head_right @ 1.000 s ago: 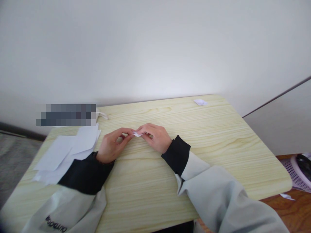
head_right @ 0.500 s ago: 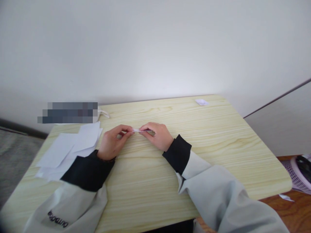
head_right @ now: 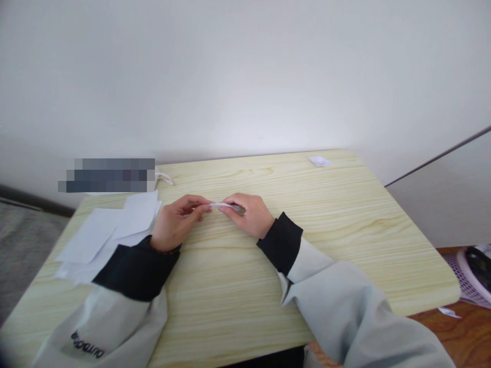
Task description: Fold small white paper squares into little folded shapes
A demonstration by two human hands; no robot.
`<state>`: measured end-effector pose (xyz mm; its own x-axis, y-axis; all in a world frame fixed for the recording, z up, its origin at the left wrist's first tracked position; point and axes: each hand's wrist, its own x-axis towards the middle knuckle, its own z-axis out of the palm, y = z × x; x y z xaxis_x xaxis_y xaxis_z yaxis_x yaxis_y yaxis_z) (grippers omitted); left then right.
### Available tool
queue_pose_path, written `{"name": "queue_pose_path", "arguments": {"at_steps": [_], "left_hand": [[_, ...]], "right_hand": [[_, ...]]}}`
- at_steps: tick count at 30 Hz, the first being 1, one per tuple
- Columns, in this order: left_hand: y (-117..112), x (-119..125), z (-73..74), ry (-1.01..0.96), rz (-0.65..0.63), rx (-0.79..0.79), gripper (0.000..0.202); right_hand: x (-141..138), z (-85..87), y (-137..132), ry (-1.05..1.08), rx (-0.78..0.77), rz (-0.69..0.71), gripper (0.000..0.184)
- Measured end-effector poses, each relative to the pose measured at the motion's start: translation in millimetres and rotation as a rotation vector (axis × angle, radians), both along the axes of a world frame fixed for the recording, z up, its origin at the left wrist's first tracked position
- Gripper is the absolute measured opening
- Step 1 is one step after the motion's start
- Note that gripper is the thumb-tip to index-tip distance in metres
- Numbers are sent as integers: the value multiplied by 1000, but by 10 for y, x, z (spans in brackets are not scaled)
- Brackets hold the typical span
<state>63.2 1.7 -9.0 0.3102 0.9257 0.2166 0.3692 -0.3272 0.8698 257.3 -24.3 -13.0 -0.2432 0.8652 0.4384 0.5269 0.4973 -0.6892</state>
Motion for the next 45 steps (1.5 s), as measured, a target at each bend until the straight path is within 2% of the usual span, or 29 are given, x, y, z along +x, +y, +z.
{"name": "queue_pose_path", "arguments": {"at_steps": [10, 20, 26, 31, 37, 45], "left_hand": [[-17, 2, 14, 93, -14, 98, 18], [-30, 14, -16, -32, 11, 85, 22], [-38, 10, 18, 69, -43, 190, 14], [-20, -9, -22, 123, -77, 220, 14], [-7, -23, -33, 228, -65, 240, 16], [-24, 1, 13, 79, 26, 107, 21]], "right_hand": [[-13, -33, 5, 21, -16, -78, 12], [-19, -27, -5, 0, 10, -144, 16], [-22, -19, -6, -49, 120, -62, 13], [-16, -32, 8, -122, 222, -15, 13], [-18, -31, 10, -143, 184, -28, 14], [-9, -42, 10, -70, 56, -107, 16]]}}
